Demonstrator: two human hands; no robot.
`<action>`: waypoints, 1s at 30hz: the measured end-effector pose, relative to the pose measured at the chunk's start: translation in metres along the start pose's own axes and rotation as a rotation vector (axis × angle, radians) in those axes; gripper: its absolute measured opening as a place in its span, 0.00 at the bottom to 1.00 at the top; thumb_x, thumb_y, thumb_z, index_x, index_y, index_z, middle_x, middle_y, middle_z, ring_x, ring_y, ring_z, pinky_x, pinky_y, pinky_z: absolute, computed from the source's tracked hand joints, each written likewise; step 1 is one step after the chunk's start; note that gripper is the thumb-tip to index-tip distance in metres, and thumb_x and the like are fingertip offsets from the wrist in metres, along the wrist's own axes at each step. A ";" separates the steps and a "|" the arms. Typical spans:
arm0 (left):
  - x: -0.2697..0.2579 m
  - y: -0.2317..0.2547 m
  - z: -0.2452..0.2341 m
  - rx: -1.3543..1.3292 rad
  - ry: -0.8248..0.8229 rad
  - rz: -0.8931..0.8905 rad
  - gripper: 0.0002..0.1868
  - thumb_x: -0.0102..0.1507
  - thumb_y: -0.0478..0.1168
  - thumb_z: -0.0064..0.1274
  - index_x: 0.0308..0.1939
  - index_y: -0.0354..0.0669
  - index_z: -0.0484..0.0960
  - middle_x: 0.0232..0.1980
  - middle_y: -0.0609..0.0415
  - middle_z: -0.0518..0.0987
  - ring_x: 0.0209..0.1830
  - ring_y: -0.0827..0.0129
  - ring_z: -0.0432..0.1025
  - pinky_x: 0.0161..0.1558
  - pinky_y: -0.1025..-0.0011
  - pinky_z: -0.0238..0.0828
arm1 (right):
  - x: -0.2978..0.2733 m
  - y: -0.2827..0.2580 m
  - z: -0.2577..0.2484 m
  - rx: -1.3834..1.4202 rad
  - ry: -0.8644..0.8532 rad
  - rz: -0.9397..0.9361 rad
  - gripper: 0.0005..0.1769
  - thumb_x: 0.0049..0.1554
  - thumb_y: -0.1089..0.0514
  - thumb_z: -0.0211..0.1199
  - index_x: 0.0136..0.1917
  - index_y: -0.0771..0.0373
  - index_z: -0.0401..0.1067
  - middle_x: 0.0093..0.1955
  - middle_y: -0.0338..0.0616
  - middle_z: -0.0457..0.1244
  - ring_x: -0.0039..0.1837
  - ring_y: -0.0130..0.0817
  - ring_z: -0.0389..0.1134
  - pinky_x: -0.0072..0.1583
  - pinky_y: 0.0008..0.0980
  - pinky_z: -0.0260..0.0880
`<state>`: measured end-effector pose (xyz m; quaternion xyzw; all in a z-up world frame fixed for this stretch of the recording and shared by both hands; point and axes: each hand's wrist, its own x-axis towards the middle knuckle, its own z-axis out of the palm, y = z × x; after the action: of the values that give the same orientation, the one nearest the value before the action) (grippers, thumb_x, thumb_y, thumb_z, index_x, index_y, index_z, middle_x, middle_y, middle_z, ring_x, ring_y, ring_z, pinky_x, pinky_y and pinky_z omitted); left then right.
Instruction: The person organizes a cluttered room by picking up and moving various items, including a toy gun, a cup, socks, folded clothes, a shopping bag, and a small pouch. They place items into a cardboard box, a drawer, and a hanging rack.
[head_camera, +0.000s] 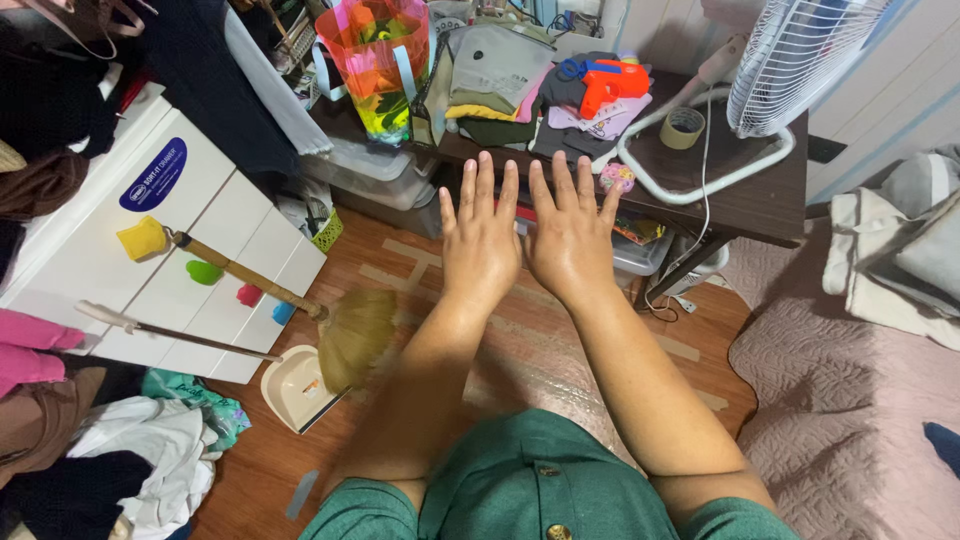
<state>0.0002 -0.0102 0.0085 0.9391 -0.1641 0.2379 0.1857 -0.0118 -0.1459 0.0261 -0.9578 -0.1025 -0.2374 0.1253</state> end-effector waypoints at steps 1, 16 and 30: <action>0.000 0.000 0.000 -0.011 -0.001 -0.004 0.40 0.63 0.41 0.53 0.79 0.47 0.57 0.83 0.41 0.49 0.84 0.48 0.44 0.77 0.37 0.38 | 0.000 0.000 0.000 -0.003 -0.007 0.002 0.45 0.50 0.55 0.67 0.80 0.57 0.59 0.82 0.59 0.49 0.82 0.63 0.44 0.74 0.78 0.33; 0.011 -0.003 0.030 0.015 -0.013 0.034 0.38 0.63 0.41 0.52 0.78 0.48 0.61 0.82 0.41 0.51 0.83 0.42 0.44 0.74 0.33 0.39 | 0.005 0.015 0.021 -0.021 -0.067 0.001 0.42 0.54 0.54 0.63 0.80 0.57 0.58 0.82 0.52 0.49 0.82 0.64 0.43 0.72 0.81 0.32; 0.064 -0.036 0.146 -0.398 -0.170 -0.013 0.40 0.60 0.37 0.57 0.75 0.35 0.61 0.72 0.34 0.62 0.74 0.39 0.55 0.71 0.48 0.52 | 0.038 0.079 0.099 -0.001 -0.178 0.177 0.43 0.55 0.51 0.62 0.80 0.57 0.53 0.80 0.62 0.47 0.80 0.67 0.43 0.73 0.75 0.36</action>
<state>0.1246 -0.0547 -0.0882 0.9017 -0.2170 0.1196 0.3543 0.0840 -0.1869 -0.0548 -0.9804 -0.0281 -0.1397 0.1358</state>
